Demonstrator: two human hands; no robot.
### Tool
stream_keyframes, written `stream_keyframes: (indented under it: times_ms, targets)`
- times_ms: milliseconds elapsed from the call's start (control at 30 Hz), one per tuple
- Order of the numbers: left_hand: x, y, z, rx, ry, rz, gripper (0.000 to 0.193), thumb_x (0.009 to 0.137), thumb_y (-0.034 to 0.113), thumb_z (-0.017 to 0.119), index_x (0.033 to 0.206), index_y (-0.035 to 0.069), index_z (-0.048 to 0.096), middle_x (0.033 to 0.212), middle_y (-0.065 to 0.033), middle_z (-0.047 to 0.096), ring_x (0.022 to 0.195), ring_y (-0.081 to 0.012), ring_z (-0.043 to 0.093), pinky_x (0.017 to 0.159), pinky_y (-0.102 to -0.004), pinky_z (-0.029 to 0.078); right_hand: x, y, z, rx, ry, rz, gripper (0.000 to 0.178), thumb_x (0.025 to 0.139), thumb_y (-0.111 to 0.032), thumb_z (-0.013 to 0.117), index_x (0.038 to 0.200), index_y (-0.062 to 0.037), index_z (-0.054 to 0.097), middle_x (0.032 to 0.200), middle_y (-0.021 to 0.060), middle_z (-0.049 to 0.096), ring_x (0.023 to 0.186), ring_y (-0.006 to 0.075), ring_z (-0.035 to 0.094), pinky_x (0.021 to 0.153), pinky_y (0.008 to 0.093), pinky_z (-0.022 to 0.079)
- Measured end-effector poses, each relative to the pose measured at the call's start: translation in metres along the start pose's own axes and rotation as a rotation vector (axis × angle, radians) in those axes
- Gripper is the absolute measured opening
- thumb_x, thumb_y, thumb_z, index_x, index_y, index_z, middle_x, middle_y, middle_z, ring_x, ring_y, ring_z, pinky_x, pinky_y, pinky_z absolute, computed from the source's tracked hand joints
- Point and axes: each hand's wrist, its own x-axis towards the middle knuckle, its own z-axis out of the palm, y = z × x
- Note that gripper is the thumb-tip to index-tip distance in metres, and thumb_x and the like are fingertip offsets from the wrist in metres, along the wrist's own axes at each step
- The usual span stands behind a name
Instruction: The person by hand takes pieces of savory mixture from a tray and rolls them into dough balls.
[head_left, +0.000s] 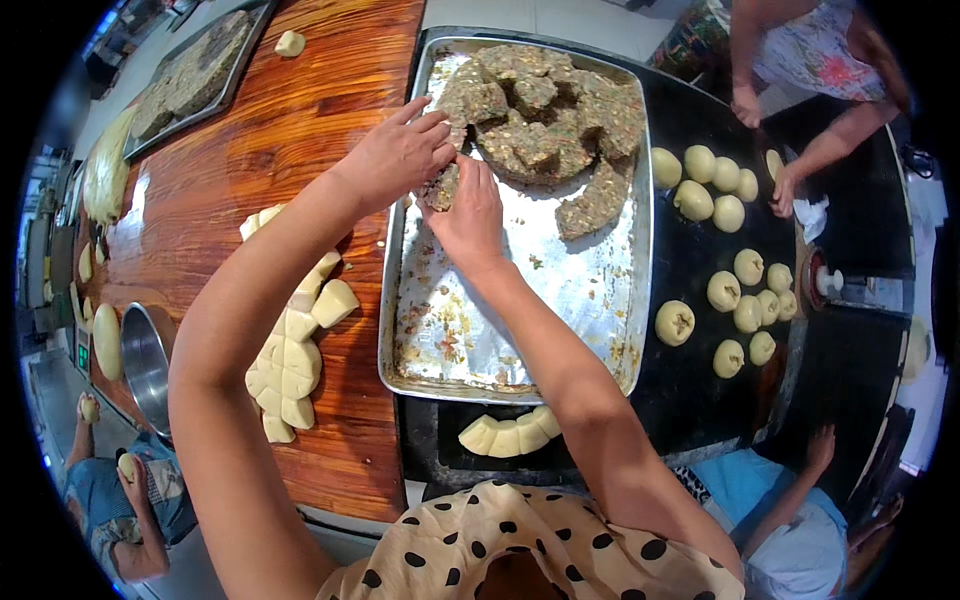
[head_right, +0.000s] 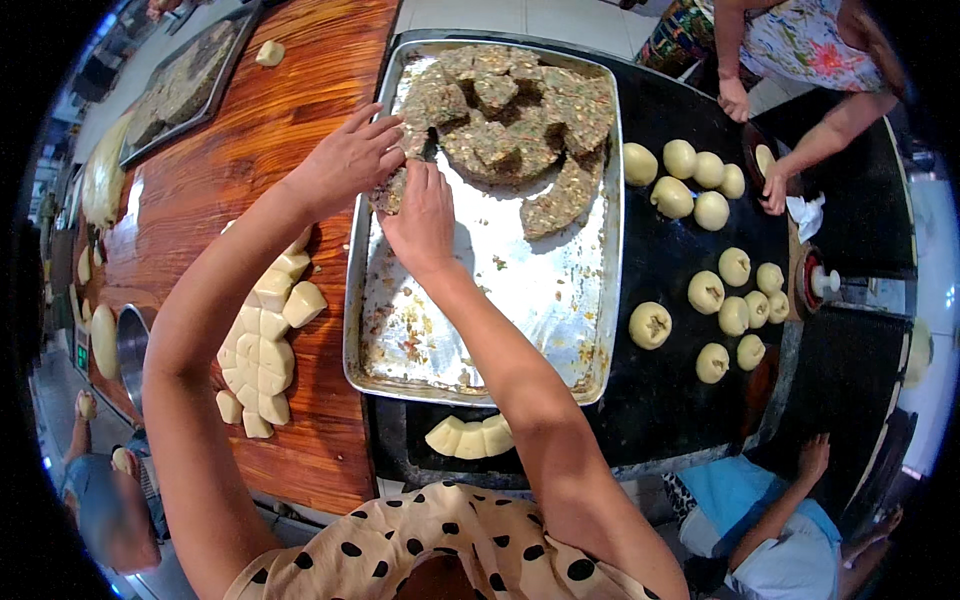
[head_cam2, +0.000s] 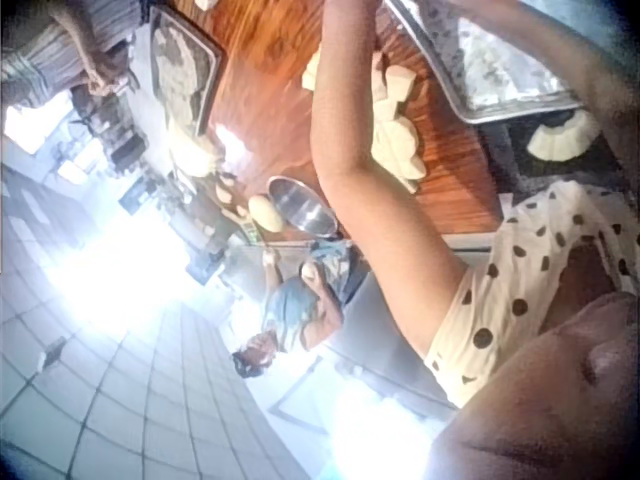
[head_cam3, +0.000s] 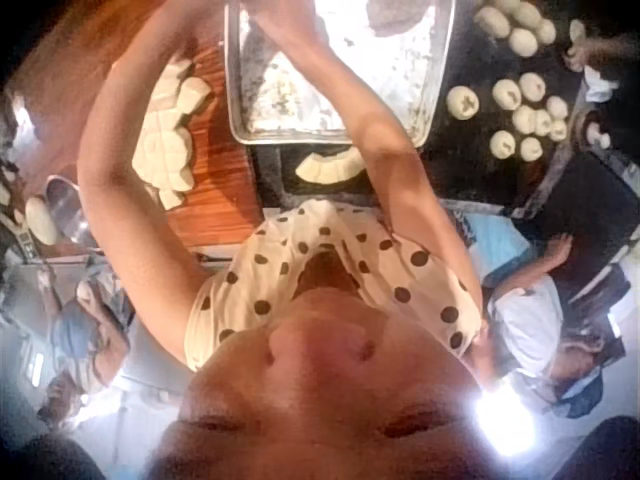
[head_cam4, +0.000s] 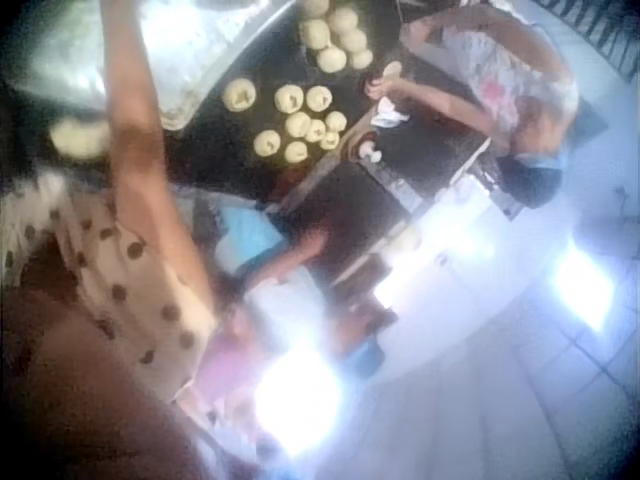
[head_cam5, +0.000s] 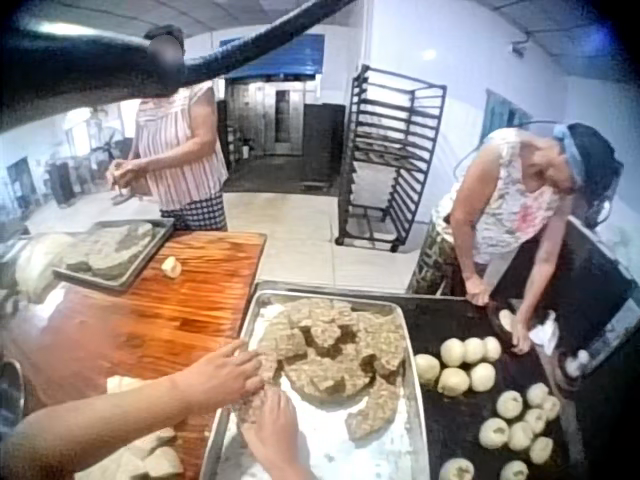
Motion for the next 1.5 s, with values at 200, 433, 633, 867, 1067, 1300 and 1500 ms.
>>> stream_keyframes:
  times_ms: [200, 433, 633, 867, 1067, 1300, 1500]
  targets:
    - [-0.042, -0.027, 0.000, 0.048, 0.025, -0.068, 0.031, 0.089, 0.016, 0.057, 0.117, 0.004, 0.057, 0.134, -0.0139, 0.055, 0.139, -0.0291, 0.041, 0.123, -0.0445, 0.021, 0.012, -0.036, 0.019, 0.089, -0.115, -0.007, 0.065, 0.068, -0.010, 0.085, 0.120, 0.0009, 0.048, 0.114, 0.0200, 0.054, 0.111, 0.0388, 0.053, 0.098, 0.0457, 0.043]
    - [-0.069, -0.013, -0.010, -0.048, -0.005, -0.071, 0.038, 0.086, 0.014, 0.058, 0.122, 0.002, 0.055, 0.141, -0.0177, 0.050, 0.141, -0.0327, 0.038, 0.124, -0.0455, 0.019, -0.012, -0.055, 0.015, 0.104, -0.122, -0.031, 0.064, 0.069, -0.012, 0.085, 0.119, 0.0026, 0.049, 0.111, 0.0213, 0.055, 0.108, 0.0406, 0.054, 0.095, 0.0465, 0.045]
    - [-0.039, 0.029, -0.017, -0.092, 0.034, 0.001, 0.033, 0.080, 0.012, 0.059, 0.111, 0.003, 0.057, 0.143, -0.0179, 0.049, 0.145, -0.0325, 0.033, 0.124, -0.0479, 0.018, -0.036, -0.031, -0.031, 0.034, -0.195, 0.073, 0.067, 0.066, -0.005, 0.082, 0.123, 0.0021, 0.048, 0.117, 0.0211, 0.053, 0.114, 0.0395, 0.052, 0.100, 0.0457, 0.042]
    - [0.057, 0.070, -0.029, -0.151, 0.314, 0.028, 0.023, 0.085, 0.012, 0.058, 0.105, 0.004, 0.058, 0.143, -0.0182, 0.049, 0.146, -0.0322, 0.032, 0.123, -0.0488, 0.019, -0.012, 0.039, -0.125, -0.140, -0.076, -0.129, 0.059, 0.072, -0.010, 0.079, 0.122, 0.0020, 0.050, 0.113, 0.0216, 0.055, 0.110, 0.0409, 0.054, 0.095, 0.0473, 0.045]
    - [0.135, 0.083, -0.045, -0.168, 0.347, 0.075, 0.026, 0.085, 0.014, 0.058, 0.110, 0.005, 0.059, 0.142, -0.0183, 0.049, 0.143, -0.0316, 0.035, 0.123, -0.0488, 0.018, 0.010, 0.087, -0.175, -0.197, -0.016, -0.102, 0.063, 0.069, -0.011, 0.084, 0.122, 0.0000, 0.050, 0.114, 0.0205, 0.056, 0.110, 0.0411, 0.055, 0.092, 0.0452, 0.047]
    - [0.206, 0.041, -0.059, 0.039, 0.388, -0.035, 0.038, 0.080, 0.011, 0.063, 0.117, 0.006, 0.057, 0.145, -0.0172, 0.046, 0.147, -0.0315, 0.030, 0.123, -0.0496, 0.017, 0.100, 0.124, -0.204, -0.188, 0.026, -0.260, 0.066, 0.070, -0.018, 0.085, 0.124, -0.0034, 0.050, 0.117, 0.0182, 0.058, 0.112, 0.0399, 0.057, 0.093, 0.0445, 0.048]
    - [0.260, 0.013, -0.023, -0.019, 0.255, -0.141, 0.065, 0.067, 0.008, 0.076, 0.128, 0.007, 0.053, 0.145, -0.0180, 0.044, 0.146, -0.0345, 0.030, 0.121, -0.0552, 0.018, 0.162, 0.171, -0.204, -0.207, -0.196, -0.225, 0.072, 0.068, -0.021, 0.085, 0.127, -0.0005, 0.049, 0.122, 0.0210, 0.059, 0.118, 0.0392, 0.055, 0.099, 0.0453, 0.046]
